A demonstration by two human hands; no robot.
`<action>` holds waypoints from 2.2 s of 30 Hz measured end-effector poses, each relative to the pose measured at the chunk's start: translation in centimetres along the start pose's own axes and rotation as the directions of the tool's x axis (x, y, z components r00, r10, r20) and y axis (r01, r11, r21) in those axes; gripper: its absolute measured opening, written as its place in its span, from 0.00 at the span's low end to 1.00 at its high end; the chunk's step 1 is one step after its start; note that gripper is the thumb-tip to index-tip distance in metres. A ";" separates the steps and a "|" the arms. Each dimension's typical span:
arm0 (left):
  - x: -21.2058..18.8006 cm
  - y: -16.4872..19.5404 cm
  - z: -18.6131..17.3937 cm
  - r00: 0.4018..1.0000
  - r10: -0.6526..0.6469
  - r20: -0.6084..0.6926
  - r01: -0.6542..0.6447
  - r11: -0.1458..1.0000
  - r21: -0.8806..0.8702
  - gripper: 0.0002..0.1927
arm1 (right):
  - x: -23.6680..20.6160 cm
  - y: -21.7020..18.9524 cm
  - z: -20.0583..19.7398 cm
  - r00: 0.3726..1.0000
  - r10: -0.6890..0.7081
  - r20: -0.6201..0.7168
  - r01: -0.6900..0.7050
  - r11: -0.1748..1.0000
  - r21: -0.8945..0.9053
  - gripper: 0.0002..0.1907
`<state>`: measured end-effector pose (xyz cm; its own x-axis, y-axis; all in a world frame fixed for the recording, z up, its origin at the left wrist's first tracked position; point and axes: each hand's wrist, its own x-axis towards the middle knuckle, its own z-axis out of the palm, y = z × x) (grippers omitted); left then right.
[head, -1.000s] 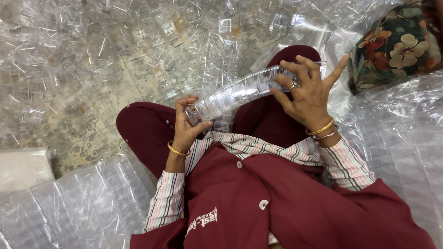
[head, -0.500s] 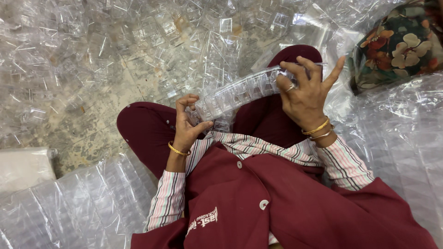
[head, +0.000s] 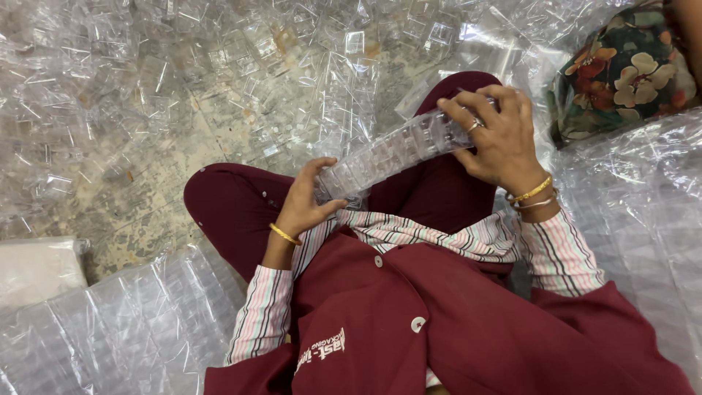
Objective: The person sits on the floor and works with clear plastic boxes, separating and nesting individual containers and stacking the assembled boxes beside them. They repeatedly pick up containers, fit them together, and set finished stacks aside.
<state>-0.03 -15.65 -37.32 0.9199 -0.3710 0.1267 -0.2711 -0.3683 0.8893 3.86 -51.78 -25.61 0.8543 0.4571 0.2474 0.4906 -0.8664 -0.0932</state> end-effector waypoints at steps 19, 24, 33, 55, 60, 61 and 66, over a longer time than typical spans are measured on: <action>-3.2 1.3 3.9 0.855 0.083 -0.511 -0.176 0.975 -0.134 0.43 | 6.9 -9.0 -10.8 0.478 -0.581 -0.659 0.873 0.397 0.284 0.23; -5.6 0.6 3.8 0.826 0.046 -0.562 -0.260 0.915 -0.307 0.44 | 8.3 -11.7 -10.2 0.556 -0.286 -0.780 0.782 0.497 0.376 0.36; -8.1 2.1 2.9 0.663 0.144 -0.734 -0.119 0.989 0.086 0.45 | 6.8 -14.3 -7.1 0.884 -0.223 -0.410 0.461 0.283 0.841 0.39; -10.3 1.3 2.0 0.513 0.327 -0.794 0.050 0.912 0.407 0.39 | 4.8 -14.3 -1.9 0.860 -0.060 -0.507 0.481 -0.243 0.843 0.36; -10.6 1.6 2.1 0.577 0.215 -0.788 0.007 0.963 0.268 0.41 | 5.1 -15.8 -2.2 0.868 -0.059 -0.492 0.475 -0.188 0.860 0.52; -10.6 1.7 2.1 0.586 0.204 -0.784 -0.012 0.970 0.243 0.41 | 5.1 -16.2 -2.3 0.869 -0.076 -0.488 0.472 -0.167 0.866 0.55; -10.3 2.7 2.6 0.578 0.200 -0.791 -0.097 0.979 0.177 0.41 | 4.0 -17.7 -3.1 0.898 -0.111 -0.425 0.424 -0.033 0.905 0.57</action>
<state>-10.93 -15.00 -37.40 0.7018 0.3856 0.5990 -0.4047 -0.4761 0.7807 -1.94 -35.27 -20.04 0.6401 0.4210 0.6427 0.5016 0.4046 -0.7646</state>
